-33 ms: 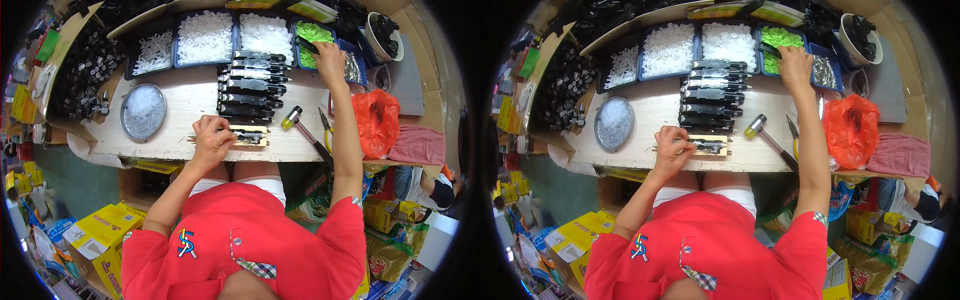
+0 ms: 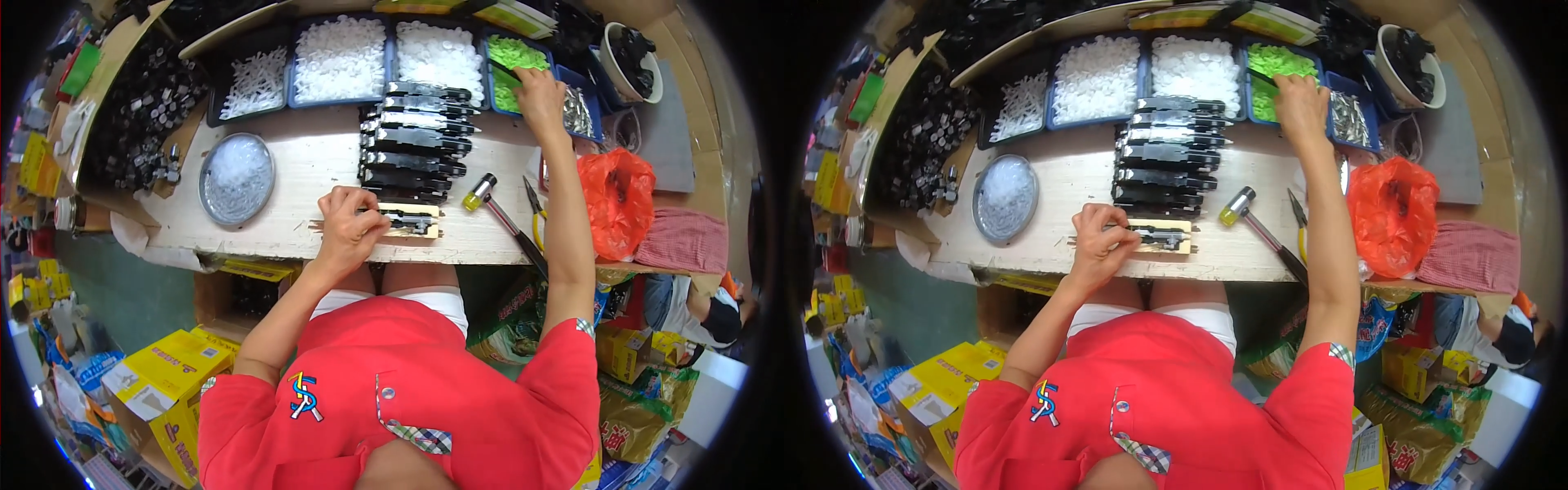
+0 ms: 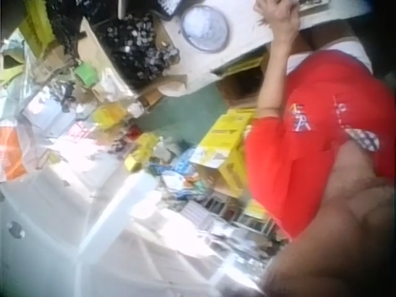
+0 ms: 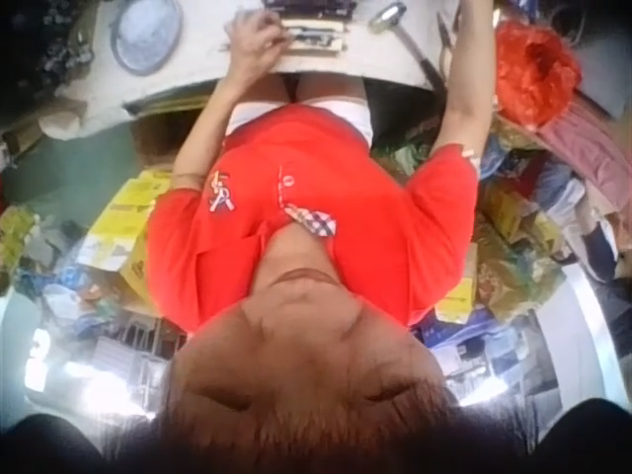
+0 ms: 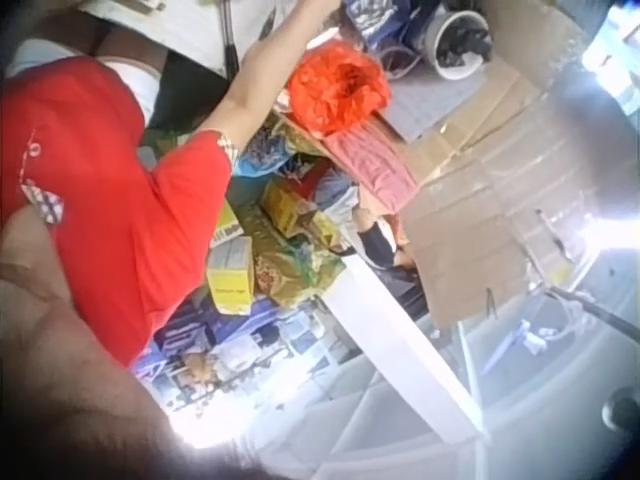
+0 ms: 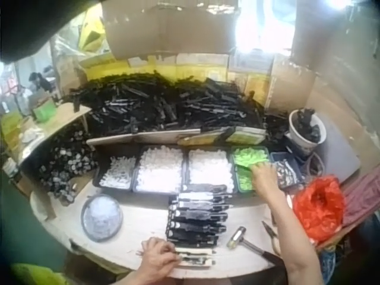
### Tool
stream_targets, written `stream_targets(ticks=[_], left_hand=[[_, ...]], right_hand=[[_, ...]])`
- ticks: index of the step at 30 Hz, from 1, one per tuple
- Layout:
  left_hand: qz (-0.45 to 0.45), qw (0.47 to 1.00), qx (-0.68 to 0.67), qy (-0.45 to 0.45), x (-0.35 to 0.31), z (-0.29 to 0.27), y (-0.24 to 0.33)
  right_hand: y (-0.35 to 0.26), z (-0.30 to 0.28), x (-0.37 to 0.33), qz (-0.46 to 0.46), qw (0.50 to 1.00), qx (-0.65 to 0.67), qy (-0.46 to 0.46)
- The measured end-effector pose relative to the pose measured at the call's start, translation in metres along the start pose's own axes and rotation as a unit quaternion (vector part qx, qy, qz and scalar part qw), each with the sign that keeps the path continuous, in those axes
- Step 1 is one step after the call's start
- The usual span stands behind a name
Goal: The person assembles plastic components in a wooden jig by hand, taps them with a mallet, and trims parts using pliers.
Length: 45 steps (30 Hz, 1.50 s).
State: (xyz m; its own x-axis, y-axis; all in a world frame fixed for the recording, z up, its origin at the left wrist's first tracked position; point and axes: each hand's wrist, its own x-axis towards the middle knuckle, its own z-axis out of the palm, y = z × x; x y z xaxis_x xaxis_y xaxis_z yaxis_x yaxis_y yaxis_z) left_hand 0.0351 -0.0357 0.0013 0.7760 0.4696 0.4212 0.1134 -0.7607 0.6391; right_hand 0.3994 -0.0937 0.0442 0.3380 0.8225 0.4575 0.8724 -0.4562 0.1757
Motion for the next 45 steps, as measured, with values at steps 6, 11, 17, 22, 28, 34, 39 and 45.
stream_targets(ticks=[6, 11, 17, 22, 28, 34, 39, 45], left_hand=[[-0.006, 0.998, -0.047, 0.037, 0.004, 0.001, -0.003], [-0.036, 0.994, -0.079, 0.059, -0.011, -0.018, -0.013], [-0.134, 0.969, -0.196, 0.073, -0.021, -0.032, -0.012], [-0.062, 0.99, -0.108, 0.066, -0.022, -0.031, -0.022], [-0.038, 0.998, -0.054, 0.012, -0.017, -0.029, -0.027], [0.003, 0.998, -0.019, -0.063, -0.003, -0.037, -0.027], [0.052, 0.993, 0.03, -0.106, 0.005, -0.044, -0.016], [0.175, 0.967, 0.113, -0.147, 0.006, -0.037, -0.021]], right_hand=[[0.001, -0.024, 0.005, 0.1, 0.952, 0.273, 0.098], [-0.098, -0.094, -0.059, -0.002, 0.925, 0.379, -0.034], [-0.189, -0.095, -0.113, -0.139, 0.935, 0.31, -0.098], [-0.207, -0.088, -0.114, -0.14, 0.941, 0.295, -0.085], [-0.212, -0.084, -0.117, -0.139, 0.944, 0.267, -0.134], [-0.176, -0.086, -0.126, -0.077, 0.939, 0.335, -0.024], [-0.099, -0.088, -0.157, 0.077, 0.981, 0.168, -0.063], [-0.082, -0.065, -0.183, 0.04, 0.989, 0.089, -0.114]])
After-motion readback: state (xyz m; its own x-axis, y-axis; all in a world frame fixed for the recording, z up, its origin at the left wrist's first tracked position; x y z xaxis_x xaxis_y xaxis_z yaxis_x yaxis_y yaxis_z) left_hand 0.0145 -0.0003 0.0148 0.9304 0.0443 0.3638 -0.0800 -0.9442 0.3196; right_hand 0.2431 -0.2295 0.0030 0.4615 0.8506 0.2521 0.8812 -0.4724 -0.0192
